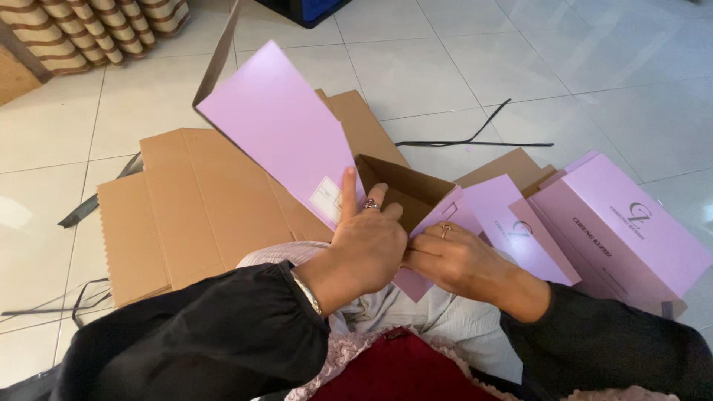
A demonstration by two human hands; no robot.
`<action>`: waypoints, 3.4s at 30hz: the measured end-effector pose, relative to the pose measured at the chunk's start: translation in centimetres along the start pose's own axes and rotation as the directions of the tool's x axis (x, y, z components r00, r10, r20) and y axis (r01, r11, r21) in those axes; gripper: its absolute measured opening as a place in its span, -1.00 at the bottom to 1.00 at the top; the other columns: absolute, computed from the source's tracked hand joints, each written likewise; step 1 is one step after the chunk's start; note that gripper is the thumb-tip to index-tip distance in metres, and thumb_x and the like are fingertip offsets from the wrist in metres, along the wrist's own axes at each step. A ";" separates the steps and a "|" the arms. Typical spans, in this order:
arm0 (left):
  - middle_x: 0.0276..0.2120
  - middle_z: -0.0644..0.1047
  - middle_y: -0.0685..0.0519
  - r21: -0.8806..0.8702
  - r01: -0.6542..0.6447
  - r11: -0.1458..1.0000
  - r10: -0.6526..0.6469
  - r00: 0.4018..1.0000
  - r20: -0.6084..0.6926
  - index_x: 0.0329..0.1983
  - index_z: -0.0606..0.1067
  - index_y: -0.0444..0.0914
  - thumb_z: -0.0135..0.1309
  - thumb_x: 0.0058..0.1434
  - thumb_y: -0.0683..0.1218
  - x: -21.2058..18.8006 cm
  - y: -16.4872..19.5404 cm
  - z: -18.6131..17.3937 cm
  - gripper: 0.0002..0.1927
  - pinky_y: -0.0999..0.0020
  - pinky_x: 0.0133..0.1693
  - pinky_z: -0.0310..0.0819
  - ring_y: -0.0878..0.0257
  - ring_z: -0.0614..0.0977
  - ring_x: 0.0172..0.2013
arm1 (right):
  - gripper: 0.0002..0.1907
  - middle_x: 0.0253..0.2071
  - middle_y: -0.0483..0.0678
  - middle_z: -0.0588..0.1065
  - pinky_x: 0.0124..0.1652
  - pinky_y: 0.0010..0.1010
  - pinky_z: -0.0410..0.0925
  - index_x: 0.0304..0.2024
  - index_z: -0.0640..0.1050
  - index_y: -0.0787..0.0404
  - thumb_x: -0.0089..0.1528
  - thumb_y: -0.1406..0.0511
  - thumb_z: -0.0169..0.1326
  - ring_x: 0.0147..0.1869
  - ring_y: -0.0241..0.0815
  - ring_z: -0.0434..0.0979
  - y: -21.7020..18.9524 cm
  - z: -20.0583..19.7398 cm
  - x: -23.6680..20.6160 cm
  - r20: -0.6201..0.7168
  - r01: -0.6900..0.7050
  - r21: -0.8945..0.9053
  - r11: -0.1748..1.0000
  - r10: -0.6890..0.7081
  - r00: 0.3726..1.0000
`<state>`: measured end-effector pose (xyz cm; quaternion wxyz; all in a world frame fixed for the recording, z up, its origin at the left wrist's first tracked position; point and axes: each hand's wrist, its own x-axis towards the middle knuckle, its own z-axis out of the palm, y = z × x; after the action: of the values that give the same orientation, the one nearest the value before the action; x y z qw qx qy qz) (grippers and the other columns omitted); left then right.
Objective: The person assembles a pink shoebox from flat cardboard by folding side panels, tucking flaps, and closing the lid. They handle multiple pink boxes and flat cardboard pieces on the floor.
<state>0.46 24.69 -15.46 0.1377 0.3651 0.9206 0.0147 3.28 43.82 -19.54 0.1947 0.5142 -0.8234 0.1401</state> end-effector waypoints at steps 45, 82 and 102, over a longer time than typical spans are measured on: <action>0.18 0.46 0.18 0.466 0.310 0.829 0.094 0.744 -0.662 -0.03 0.60 -0.15 -0.05 0.21 -0.07 16.3 -9.0 13.4 -0.68 -0.05 0.39 -0.41 0.27 0.19 0.42 | -0.84 -0.14 -0.09 0.48 -0.06 -0.07 0.23 -0.22 0.63 0.14 0.17 0.25 0.19 0.05 -0.02 0.42 16.1 21.3 -1.2 0.009 -0.623 0.004 0.782 0.623 0.782; 0.30 0.39 0.11 0.019 0.193 0.981 -0.146 0.796 -0.587 -0.25 0.59 -0.22 -0.03 0.19 -0.16 12.5 -15.2 11.0 -0.82 -0.62 0.18 -0.27 0.18 0.08 0.44 | -0.45 0.21 -0.08 0.46 0.35 0.20 -0.06 0.14 0.56 0.03 0.14 0.02 0.24 0.39 -0.01 0.29 14.6 13.9 -1.2 -0.171 -0.610 -0.072 0.789 0.593 0.787; -0.18 0.50 -0.05 -0.965 -0.179 0.192 -0.917 0.317 -0.242 -0.03 0.44 -0.36 0.00 0.32 -0.22 15.1 -19.0 10.3 -0.81 0.34 -0.15 0.41 0.24 0.49 -0.19 | -0.71 0.21 -0.04 0.56 0.26 -0.15 0.32 -0.06 0.63 0.10 0.26 0.10 0.20 0.28 -0.06 0.51 16.7 14.2 -0.9 -0.103 -0.710 0.403 0.577 0.800 0.592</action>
<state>-20.03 20.26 -31.50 -0.1668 -0.1534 0.7193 0.6567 -13.99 45.61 -33.03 0.1408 0.1091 -0.8940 0.4112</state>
